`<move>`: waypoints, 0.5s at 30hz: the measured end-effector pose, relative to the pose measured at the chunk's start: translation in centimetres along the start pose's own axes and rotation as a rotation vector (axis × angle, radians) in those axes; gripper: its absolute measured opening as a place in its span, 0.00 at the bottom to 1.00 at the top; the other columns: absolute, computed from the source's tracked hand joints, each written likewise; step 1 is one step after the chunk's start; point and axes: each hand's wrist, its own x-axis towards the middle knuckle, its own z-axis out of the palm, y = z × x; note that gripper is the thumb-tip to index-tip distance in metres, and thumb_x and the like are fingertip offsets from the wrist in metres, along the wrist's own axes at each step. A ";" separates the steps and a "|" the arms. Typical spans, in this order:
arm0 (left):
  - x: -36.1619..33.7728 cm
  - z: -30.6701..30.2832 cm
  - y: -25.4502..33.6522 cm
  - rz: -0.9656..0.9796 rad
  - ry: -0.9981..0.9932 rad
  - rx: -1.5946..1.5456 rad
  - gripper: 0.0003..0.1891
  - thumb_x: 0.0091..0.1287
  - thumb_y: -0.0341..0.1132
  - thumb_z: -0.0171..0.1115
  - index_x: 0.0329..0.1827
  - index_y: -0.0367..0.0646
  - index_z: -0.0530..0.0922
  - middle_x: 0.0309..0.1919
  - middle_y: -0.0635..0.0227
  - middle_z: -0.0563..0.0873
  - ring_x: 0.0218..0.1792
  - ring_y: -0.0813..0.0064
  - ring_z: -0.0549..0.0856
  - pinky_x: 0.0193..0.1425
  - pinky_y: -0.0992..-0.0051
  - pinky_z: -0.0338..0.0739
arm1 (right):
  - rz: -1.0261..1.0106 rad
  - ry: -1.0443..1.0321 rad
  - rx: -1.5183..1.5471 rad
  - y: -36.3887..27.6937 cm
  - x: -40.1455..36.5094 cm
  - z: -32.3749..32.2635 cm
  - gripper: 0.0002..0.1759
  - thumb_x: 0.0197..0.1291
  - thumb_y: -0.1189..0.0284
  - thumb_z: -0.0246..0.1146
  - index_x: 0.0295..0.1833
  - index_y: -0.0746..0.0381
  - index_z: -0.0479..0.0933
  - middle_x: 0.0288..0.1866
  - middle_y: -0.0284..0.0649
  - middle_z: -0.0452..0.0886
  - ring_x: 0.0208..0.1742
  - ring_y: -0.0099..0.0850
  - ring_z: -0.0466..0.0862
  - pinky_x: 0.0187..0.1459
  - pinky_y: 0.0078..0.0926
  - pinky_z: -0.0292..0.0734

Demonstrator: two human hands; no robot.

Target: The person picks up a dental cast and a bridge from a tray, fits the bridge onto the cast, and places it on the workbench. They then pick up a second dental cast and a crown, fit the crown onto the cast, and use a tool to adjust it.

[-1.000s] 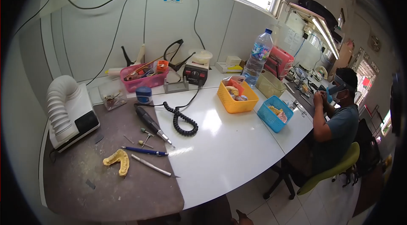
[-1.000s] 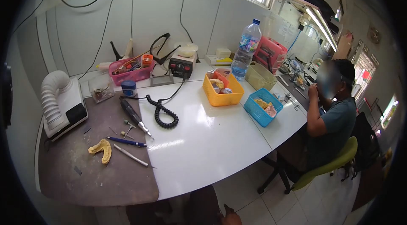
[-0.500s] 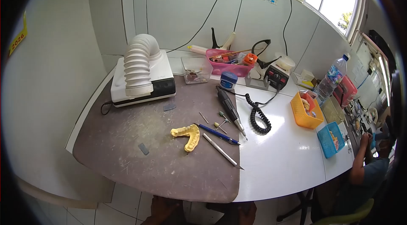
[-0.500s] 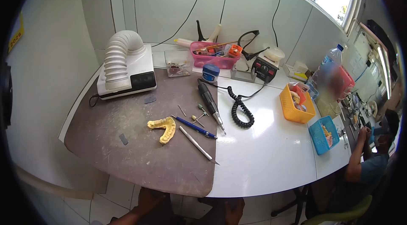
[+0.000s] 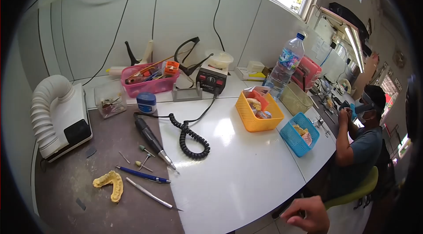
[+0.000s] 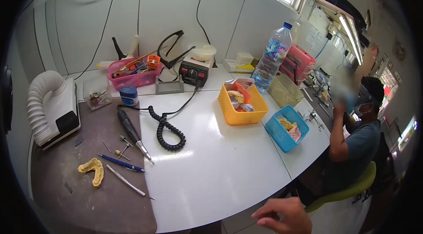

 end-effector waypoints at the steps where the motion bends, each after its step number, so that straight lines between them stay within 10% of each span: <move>1: 0.6 -0.2 0.5 0.011 -0.015 0.006 0.43 0.62 0.60 0.67 0.70 0.37 0.67 0.63 0.44 0.76 0.68 0.47 0.72 0.72 0.54 0.66 | -0.198 0.309 -0.044 -0.7 2.0 -0.8 0.10 0.60 0.70 0.72 0.35 0.67 0.86 0.26 0.40 0.86 0.26 0.26 0.85 0.33 0.19 0.78; 10: 5.6 -1.1 4.6 0.063 -0.133 0.058 0.42 0.62 0.60 0.67 0.69 0.37 0.67 0.63 0.44 0.76 0.68 0.47 0.72 0.72 0.54 0.66 | -0.246 0.570 -0.542 2.1 19.1 -12.8 0.06 0.62 0.76 0.65 0.41 0.69 0.83 0.29 0.41 0.85 0.25 0.26 0.83 0.34 0.24 0.79; 15: 7.9 -1.3 6.6 0.062 -0.187 0.086 0.42 0.62 0.60 0.66 0.69 0.37 0.68 0.63 0.44 0.76 0.68 0.47 0.72 0.72 0.54 0.66 | 0.005 0.223 -0.761 3.9 24.9 -15.1 0.08 0.60 0.79 0.63 0.43 0.68 0.84 0.32 0.45 0.87 0.31 0.33 0.89 0.38 0.29 0.82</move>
